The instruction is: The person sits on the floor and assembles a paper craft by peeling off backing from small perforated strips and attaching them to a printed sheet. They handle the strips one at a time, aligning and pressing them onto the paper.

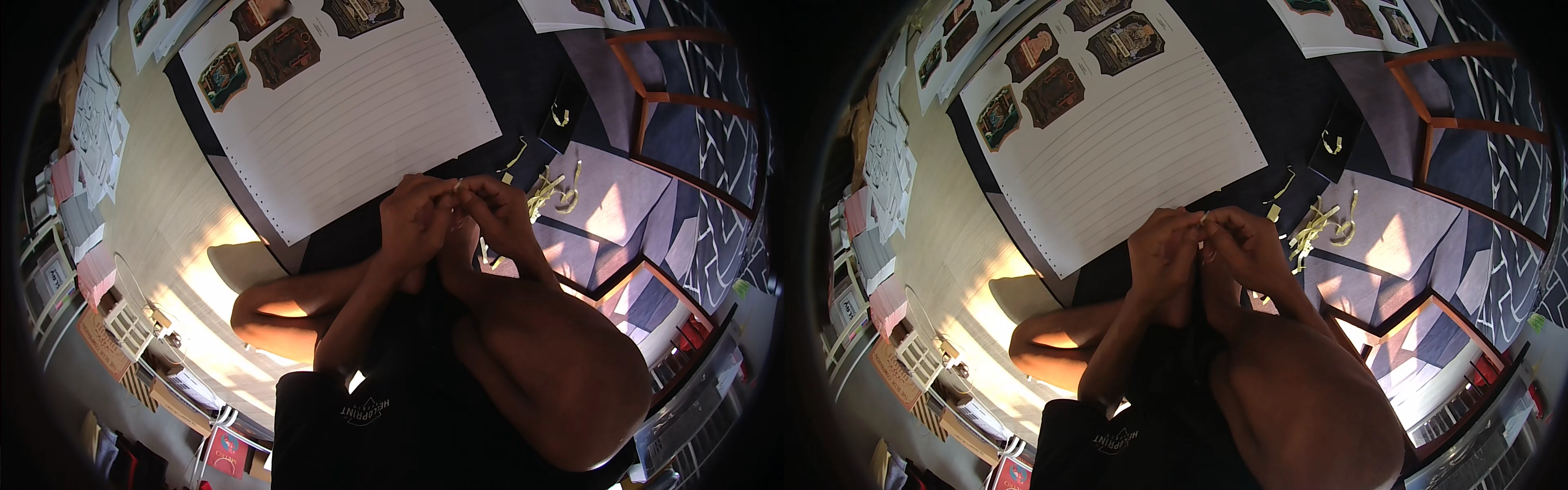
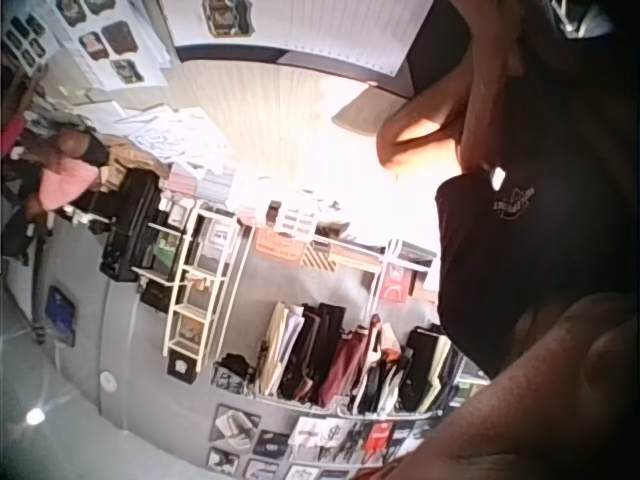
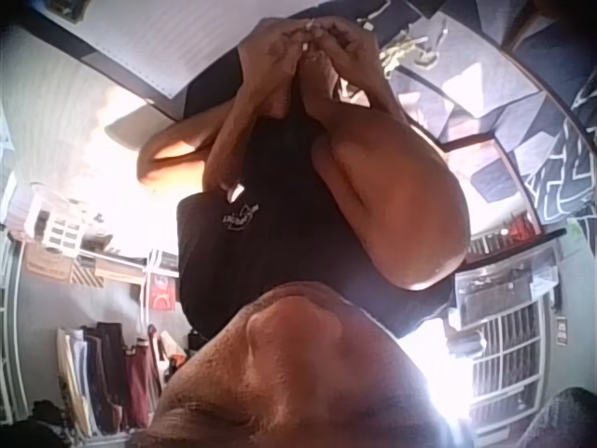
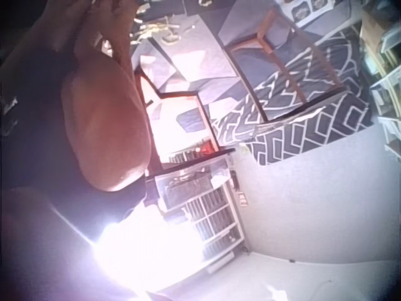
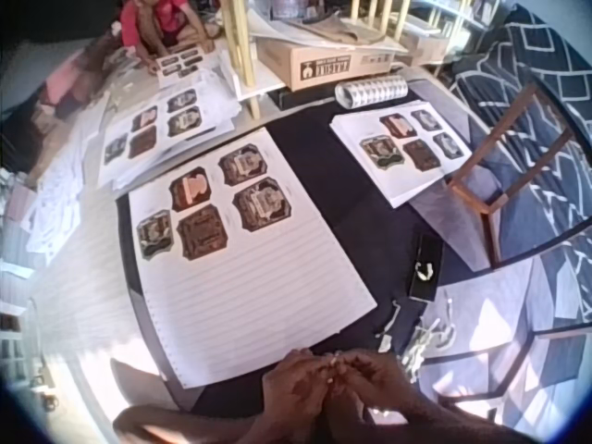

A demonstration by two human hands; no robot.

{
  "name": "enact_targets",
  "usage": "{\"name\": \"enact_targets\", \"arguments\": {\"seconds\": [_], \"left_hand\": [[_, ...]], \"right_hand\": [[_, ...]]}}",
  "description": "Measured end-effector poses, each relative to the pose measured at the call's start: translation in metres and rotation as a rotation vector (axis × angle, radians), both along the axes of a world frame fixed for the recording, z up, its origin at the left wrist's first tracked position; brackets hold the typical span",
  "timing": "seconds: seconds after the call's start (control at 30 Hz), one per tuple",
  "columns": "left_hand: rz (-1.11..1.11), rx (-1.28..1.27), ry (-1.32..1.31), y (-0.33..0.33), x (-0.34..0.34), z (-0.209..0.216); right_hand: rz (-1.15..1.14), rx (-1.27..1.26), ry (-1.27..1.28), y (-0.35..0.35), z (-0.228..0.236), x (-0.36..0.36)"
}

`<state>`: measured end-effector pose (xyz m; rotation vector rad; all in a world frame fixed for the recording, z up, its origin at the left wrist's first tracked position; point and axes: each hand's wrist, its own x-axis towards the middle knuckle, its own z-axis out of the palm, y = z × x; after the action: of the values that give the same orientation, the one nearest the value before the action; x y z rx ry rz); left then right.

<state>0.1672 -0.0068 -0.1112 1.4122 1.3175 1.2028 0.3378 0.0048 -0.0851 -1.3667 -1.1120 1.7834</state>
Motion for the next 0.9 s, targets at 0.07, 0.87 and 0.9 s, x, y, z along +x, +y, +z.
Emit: {"name": "enact_targets", "arguments": {"seconds": [0.07,0.87,0.9], "left_hand": [[0.000,-0.149,-0.045,0.000,0.001,0.002],[0.118,0.152,-0.054,0.034,-0.053,-0.006],[0.102,0.155,-0.016,0.034,-0.051,-0.003]], "right_hand": [[0.000,0.000,-0.003,-0.001,-0.002,0.000],[0.263,-0.189,-1.429,-0.036,-0.046,0.090],[0.264,-0.242,-1.365,-0.030,-0.039,0.090]]}}
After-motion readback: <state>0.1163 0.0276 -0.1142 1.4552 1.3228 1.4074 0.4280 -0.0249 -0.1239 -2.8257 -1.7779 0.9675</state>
